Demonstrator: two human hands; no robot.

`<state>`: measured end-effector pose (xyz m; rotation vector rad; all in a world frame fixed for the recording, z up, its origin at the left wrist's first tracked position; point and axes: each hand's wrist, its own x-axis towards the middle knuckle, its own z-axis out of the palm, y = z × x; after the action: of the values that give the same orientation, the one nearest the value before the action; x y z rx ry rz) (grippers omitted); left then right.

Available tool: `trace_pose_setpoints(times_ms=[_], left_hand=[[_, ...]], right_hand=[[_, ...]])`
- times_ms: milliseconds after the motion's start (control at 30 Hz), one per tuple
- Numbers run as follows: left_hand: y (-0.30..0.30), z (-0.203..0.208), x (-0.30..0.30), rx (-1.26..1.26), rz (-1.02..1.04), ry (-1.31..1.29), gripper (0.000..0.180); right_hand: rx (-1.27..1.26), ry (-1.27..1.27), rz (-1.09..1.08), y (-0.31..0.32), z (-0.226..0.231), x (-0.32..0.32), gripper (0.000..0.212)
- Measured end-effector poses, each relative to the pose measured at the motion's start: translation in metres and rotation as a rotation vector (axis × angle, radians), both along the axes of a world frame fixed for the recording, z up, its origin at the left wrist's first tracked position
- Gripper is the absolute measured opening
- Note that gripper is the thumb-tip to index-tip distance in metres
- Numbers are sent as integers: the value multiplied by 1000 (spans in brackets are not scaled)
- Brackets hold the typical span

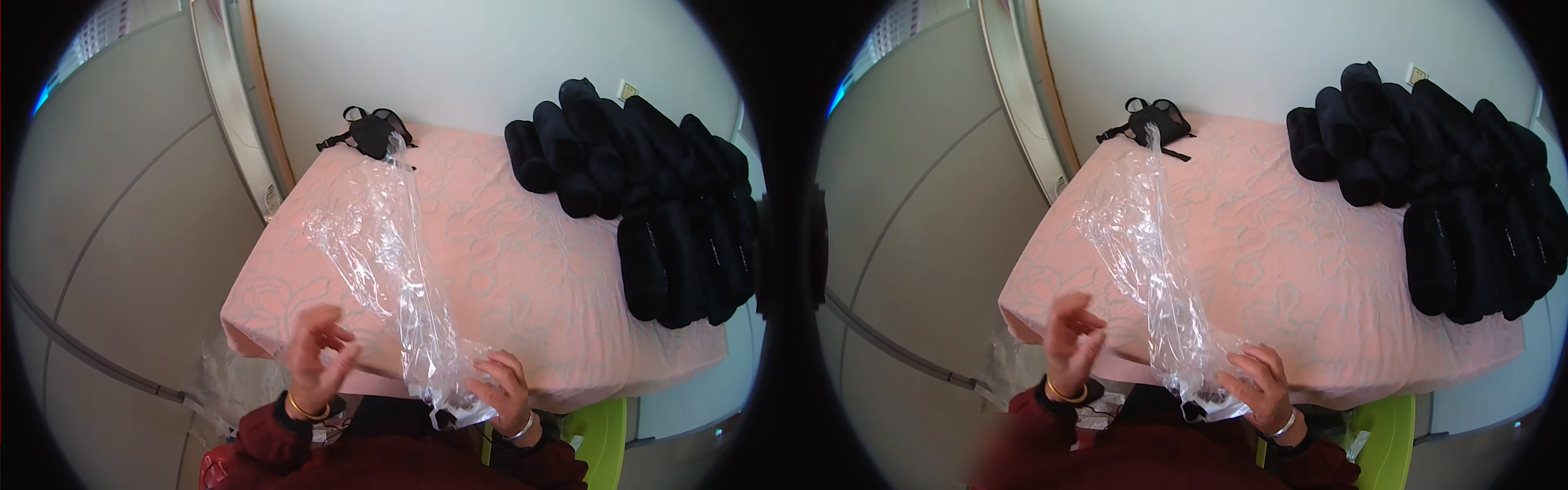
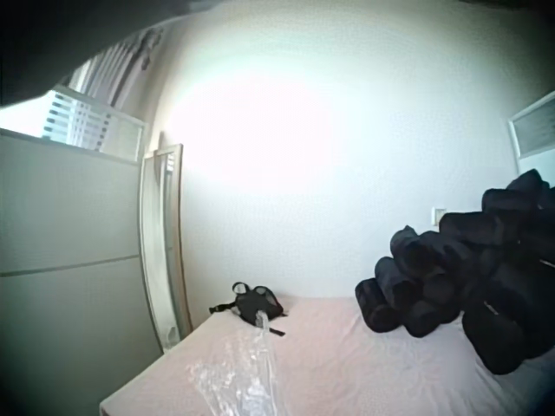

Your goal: The person removes a packaged black cushion from a green bin, sets it aside, and spreads a clear plastic bag onto a table. They then pick up an unpackaged cushion from a stack, slide it into the bag, and place the newly packaged item back into the green bin.

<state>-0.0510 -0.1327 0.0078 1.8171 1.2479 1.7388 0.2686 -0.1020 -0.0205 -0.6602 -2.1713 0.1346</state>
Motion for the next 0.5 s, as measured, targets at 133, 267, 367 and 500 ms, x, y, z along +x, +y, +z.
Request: trace_pose_setpoints(times_ms=[133,267,367,500], left_hand=[[28,43,-53,14,141,48,55],[49,77,-79,-16,134,122,58],[63,95,-93,-88,110,87,60],[68,113,-101,-223,38,32,63]], right_hand=[[-2,-77,73,-8,-1,3,27],[5,-100,121,-10,2,-4,30],[17,-107,148,-14,6,-7,31],[26,-125,202,-14,12,-6,32]])
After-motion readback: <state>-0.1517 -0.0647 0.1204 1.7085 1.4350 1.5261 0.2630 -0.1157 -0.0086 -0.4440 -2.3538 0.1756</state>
